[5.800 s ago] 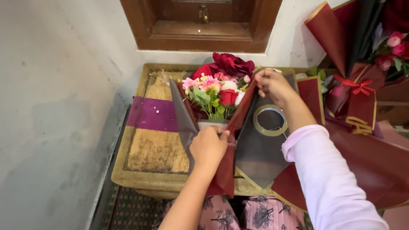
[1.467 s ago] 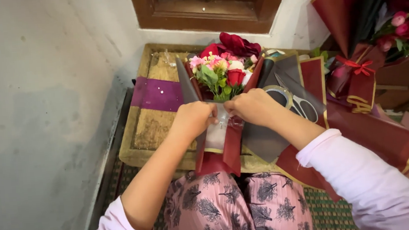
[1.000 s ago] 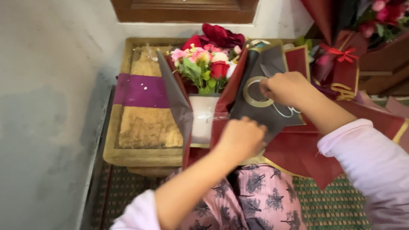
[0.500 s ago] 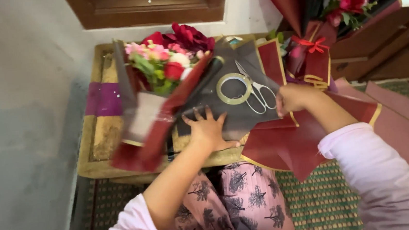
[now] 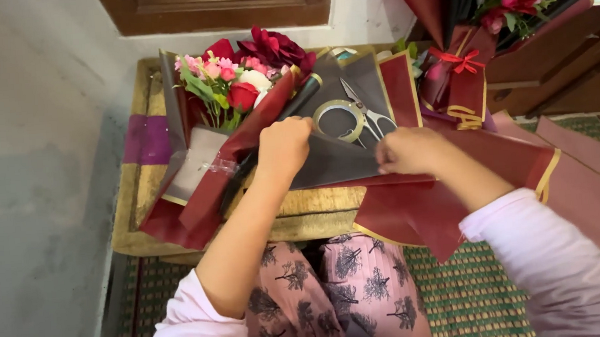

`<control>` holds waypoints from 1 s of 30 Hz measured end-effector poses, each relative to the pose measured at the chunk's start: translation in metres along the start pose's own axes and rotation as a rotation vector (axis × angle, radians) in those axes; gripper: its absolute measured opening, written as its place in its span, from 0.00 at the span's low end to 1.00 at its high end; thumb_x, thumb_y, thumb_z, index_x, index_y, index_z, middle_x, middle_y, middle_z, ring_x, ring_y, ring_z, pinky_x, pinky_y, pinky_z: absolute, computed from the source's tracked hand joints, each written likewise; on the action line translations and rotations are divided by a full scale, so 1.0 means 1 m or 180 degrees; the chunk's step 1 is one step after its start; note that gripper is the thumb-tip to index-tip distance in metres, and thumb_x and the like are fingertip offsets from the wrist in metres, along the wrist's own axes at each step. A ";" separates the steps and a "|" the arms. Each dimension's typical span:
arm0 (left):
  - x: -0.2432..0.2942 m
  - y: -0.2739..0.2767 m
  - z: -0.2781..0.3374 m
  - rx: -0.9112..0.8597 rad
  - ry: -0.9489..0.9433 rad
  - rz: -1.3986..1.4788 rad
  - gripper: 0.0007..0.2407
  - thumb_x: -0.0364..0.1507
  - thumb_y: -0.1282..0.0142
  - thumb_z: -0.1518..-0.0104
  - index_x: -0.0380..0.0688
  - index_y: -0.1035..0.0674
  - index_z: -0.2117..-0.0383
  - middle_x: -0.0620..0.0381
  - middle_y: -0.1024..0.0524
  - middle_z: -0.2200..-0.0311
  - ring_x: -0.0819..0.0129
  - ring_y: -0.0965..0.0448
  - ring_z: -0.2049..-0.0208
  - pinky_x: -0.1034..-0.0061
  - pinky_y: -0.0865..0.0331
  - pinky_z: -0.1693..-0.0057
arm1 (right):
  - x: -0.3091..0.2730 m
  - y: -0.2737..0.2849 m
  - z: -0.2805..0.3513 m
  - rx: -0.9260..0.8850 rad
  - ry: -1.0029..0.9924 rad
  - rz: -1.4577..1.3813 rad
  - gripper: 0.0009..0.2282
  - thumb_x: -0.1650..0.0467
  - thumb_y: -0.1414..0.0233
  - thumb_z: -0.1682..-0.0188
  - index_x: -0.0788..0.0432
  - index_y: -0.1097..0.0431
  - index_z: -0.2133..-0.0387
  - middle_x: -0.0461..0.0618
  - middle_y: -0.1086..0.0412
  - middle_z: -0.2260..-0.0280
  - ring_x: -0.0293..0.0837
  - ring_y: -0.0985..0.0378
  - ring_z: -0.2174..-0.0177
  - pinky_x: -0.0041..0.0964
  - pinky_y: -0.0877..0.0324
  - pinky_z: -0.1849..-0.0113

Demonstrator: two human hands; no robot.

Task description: Wrapping a bouquet of flowers with decorative paper and securing it with tape.

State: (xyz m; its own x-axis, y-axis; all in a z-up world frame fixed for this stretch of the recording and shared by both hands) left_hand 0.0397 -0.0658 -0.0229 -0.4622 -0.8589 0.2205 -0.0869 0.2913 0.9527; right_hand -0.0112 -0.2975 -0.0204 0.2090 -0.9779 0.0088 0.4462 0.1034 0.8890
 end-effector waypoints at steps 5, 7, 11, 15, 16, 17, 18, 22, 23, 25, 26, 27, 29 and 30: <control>0.008 0.033 0.033 0.0440 -0.0271 0.0608 0.05 0.36 0.44 0.40 0.56 0.19 0.64 0.59 0.19 0.70 0.57 0.17 0.64 0.62 0.22 0.59 | -0.036 -0.007 0.006 0.0951 -0.0097 0.0079 0.24 0.55 0.41 0.56 0.47 0.39 0.50 0.52 0.23 0.57 0.62 0.18 0.59 0.57 0.28 0.54; 0.008 0.040 0.049 0.0704 -0.0568 0.0903 0.06 0.37 0.44 0.39 0.54 0.18 0.65 0.56 0.18 0.72 0.57 0.17 0.63 0.64 0.23 0.59 | -0.044 -0.011 0.007 0.1182 -0.0073 -0.0150 0.24 0.57 0.43 0.53 0.48 0.45 0.48 0.51 0.24 0.54 0.62 0.19 0.58 0.55 0.30 0.51; -0.002 0.040 0.072 0.0487 -0.0835 0.1574 0.14 0.44 0.41 0.44 0.55 0.20 0.58 0.56 0.18 0.68 0.56 0.18 0.59 0.63 0.25 0.52 | -0.045 -0.002 0.018 0.2272 0.0260 -0.0057 0.09 0.66 0.44 0.54 0.45 0.30 0.60 0.43 0.21 0.68 0.52 0.17 0.65 0.46 0.26 0.59; -0.024 0.042 0.080 -0.0055 -0.0374 0.1813 0.34 0.47 0.36 0.49 0.52 0.34 0.36 0.51 0.22 0.50 0.52 0.26 0.43 0.57 0.33 0.38 | -0.011 0.000 0.015 0.2714 -0.0046 -0.0349 0.08 0.69 0.42 0.57 0.39 0.24 0.65 0.42 0.22 0.71 0.54 0.19 0.68 0.49 0.24 0.63; -0.027 0.040 0.077 -0.0051 -0.0365 0.1821 0.34 0.47 0.36 0.49 0.52 0.34 0.36 0.51 0.22 0.50 0.52 0.26 0.43 0.57 0.33 0.38 | -0.006 0.008 0.017 0.2706 -0.0039 -0.0341 0.08 0.69 0.42 0.57 0.39 0.24 0.65 0.42 0.22 0.71 0.54 0.19 0.68 0.49 0.24 0.63; -0.031 0.036 0.075 -0.0202 -0.0323 0.1755 0.34 0.45 0.36 0.48 0.51 0.36 0.35 0.50 0.23 0.48 0.51 0.28 0.41 0.56 0.34 0.37 | 0.003 0.016 0.020 0.2744 -0.0213 -0.0638 0.10 0.70 0.43 0.56 0.40 0.24 0.63 0.44 0.22 0.72 0.55 0.19 0.67 0.50 0.25 0.64; -0.035 0.032 0.074 -0.0352 -0.0280 0.1688 0.34 0.42 0.36 0.47 0.51 0.39 0.33 0.48 0.25 0.46 0.50 0.29 0.40 0.54 0.36 0.36 | 0.012 0.023 0.023 0.2776 -0.0388 -0.0936 0.11 0.71 0.43 0.56 0.40 0.24 0.61 0.46 0.23 0.73 0.56 0.19 0.67 0.50 0.25 0.64; -0.042 0.021 0.067 -0.0119 -0.0403 0.1426 0.30 0.30 0.38 0.44 0.51 0.38 0.34 0.54 0.23 0.48 0.56 0.27 0.42 0.61 0.32 0.38 | 0.042 0.040 0.020 0.3510 -0.0241 -0.1594 0.04 0.71 0.36 0.50 0.53 0.22 0.64 0.53 0.34 0.81 0.56 0.25 0.74 0.44 0.33 0.68; -0.039 0.024 0.066 0.0055 -0.0497 0.1530 0.29 0.27 0.39 0.45 0.48 0.36 0.35 0.53 0.24 0.47 0.55 0.28 0.41 0.61 0.33 0.37 | 0.048 0.043 0.022 0.3718 -0.0247 -0.1614 0.05 0.75 0.37 0.52 0.55 0.22 0.64 0.52 0.37 0.82 0.53 0.28 0.76 0.42 0.33 0.68; -0.035 0.027 0.064 0.0234 -0.0586 0.1638 0.28 0.24 0.39 0.45 0.46 0.34 0.36 0.51 0.25 0.46 0.54 0.28 0.40 0.61 0.33 0.36 | 0.056 0.049 0.022 0.3923 -0.0247 -0.1629 0.07 0.79 0.38 0.54 0.56 0.22 0.65 0.51 0.39 0.82 0.50 0.31 0.77 0.40 0.34 0.67; -0.034 0.032 0.063 0.0538 -0.0666 0.1554 0.24 0.23 0.40 0.44 0.47 0.30 0.39 0.53 0.25 0.48 0.55 0.28 0.41 0.62 0.33 0.37 | 0.057 0.052 0.023 0.4092 -0.0146 -0.1656 0.07 0.79 0.35 0.54 0.60 0.22 0.64 0.54 0.37 0.79 0.51 0.30 0.75 0.42 0.34 0.67; -0.032 0.038 0.062 0.0839 -0.0750 0.1465 0.21 0.23 0.40 0.44 0.48 0.27 0.43 0.54 0.25 0.50 0.56 0.27 0.42 0.64 0.32 0.37 | 0.059 0.055 0.024 0.4264 -0.0047 -0.1683 0.08 0.79 0.33 0.54 0.63 0.23 0.64 0.57 0.35 0.77 0.53 0.29 0.73 0.43 0.34 0.66; -0.039 0.038 0.056 0.1253 -0.0765 0.1372 0.15 0.23 0.42 0.43 0.54 0.22 0.50 0.60 0.24 0.53 0.61 0.25 0.46 0.68 0.30 0.40 | 0.060 0.066 0.029 0.4391 0.0058 -0.1660 0.09 0.78 0.31 0.53 0.63 0.23 0.64 0.55 0.34 0.75 0.53 0.29 0.72 0.42 0.34 0.65; -0.043 0.041 0.055 0.1664 -0.0780 0.1271 0.11 0.23 0.43 0.42 0.59 0.18 0.58 0.66 0.23 0.56 0.67 0.24 0.49 0.73 0.29 0.42 | 0.060 0.072 0.033 0.4517 0.0164 -0.1639 0.09 0.78 0.28 0.52 0.63 0.22 0.64 0.54 0.34 0.74 0.53 0.29 0.71 0.42 0.34 0.64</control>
State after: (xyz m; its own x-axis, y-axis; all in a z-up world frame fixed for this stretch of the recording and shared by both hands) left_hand 0.0070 0.0060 -0.0049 -0.7274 -0.5423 0.4205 -0.2536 0.7818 0.5696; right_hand 0.0045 -0.3547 0.0592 0.3390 -0.8412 -0.4213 -0.7017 -0.5244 0.4823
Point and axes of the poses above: each hand's wrist, its own z-axis away from the middle knuckle, its own y-axis out of the back of the hand, x = y × z, the point moved 5 cm from there along -z, towards the middle knuckle
